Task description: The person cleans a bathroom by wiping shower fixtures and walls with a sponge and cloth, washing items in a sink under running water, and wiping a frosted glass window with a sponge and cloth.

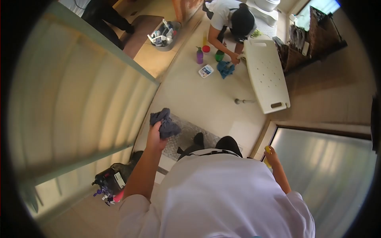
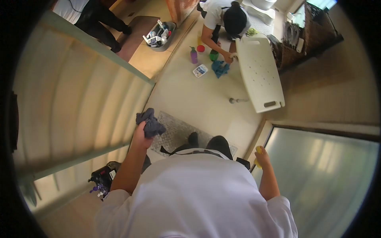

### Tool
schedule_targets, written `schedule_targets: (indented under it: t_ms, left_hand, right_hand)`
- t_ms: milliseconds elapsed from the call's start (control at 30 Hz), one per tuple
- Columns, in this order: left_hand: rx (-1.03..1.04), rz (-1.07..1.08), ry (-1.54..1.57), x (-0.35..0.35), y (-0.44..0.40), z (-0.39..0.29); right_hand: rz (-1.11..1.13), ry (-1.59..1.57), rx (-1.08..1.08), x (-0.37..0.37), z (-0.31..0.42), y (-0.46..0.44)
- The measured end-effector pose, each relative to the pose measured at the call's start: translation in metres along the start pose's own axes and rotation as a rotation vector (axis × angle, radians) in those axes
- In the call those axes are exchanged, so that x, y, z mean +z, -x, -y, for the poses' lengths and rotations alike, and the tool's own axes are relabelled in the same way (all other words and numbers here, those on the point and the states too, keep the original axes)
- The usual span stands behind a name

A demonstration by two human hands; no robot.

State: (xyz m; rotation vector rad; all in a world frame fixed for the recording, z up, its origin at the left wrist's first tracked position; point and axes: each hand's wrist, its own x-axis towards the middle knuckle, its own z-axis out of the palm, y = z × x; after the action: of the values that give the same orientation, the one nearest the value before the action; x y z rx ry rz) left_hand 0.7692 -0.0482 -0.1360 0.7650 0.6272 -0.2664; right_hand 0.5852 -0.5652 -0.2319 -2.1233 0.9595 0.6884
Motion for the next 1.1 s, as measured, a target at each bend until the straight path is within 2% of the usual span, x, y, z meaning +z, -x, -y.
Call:
schedule_targets:
  t_ms: [100, 267, 333, 433, 600, 633, 667, 700, 767, 833, 900, 967, 1033, 1100]
  left_hand:
    - [0.061, -0.019, 0.034, 0.028, -0.036, -0.032]
    - [0.114, -0.139, 0.074, 0.062, -0.080, -0.064]
    - [0.103, -0.128, 0.096, 0.064, -0.095, -0.077]
    - [0.083, -0.184, 0.172, 0.061, -0.115, -0.093]
    - [0.274, -0.210, 0.111, 0.083, -0.142, -0.131]
    - [0.291, -0.192, 0.083, 0.089, -0.143, -0.138]
    - [0.307, -0.184, 0.106, 0.088, -0.147, -0.142]
    - [0.287, -0.201, 0.106, 0.095, -0.149, -0.150]
    - [0.231, -0.230, 0.087, 0.094, -0.168, -0.168]
    - [0.169, -0.308, 0.088, 0.100, -0.198, -0.195]
    - [0.127, -0.216, 0.120, 0.110, -0.236, -0.221]
    - [0.114, -0.096, 0.153, 0.113, -0.288, -0.246]
    - [0.107, -0.052, 0.216, 0.139, -0.329, -0.271]
    - [0.128, 0.014, 0.119, 0.157, -0.367, -0.294]
  right_hand:
    - [0.097, -0.008, -0.005, -0.016, 0.026, -0.008]
    - [0.157, 0.212, -0.060, -0.034, 0.019, -0.085]
    - [0.175, 0.223, -0.043, -0.051, 0.057, -0.122]
    - [0.167, 0.231, -0.124, -0.067, 0.150, -0.178]
    - [0.115, 0.339, -0.547, -0.069, 0.367, -0.258]
    - [0.107, 0.262, -0.618, -0.065, 0.411, -0.264]
    - [0.201, 0.033, -0.668, -0.062, 0.451, -0.265]
    - [0.038, 0.192, -0.863, -0.050, 0.483, -0.279]
    - [0.081, 0.148, -0.891, -0.038, 0.556, -0.271]
    - [0.207, 0.222, -0.808, -0.036, 0.615, -0.241]
    - [0.318, 0.116, -0.777, -0.006, 0.631, -0.248]
    - [0.253, 0.352, -0.959, 0.033, 0.623, -0.276]
    - [0.345, 0.354, -0.921, 0.047, 0.626, -0.276]
    - [0.409, 0.339, -0.844, 0.053, 0.628, -0.275]
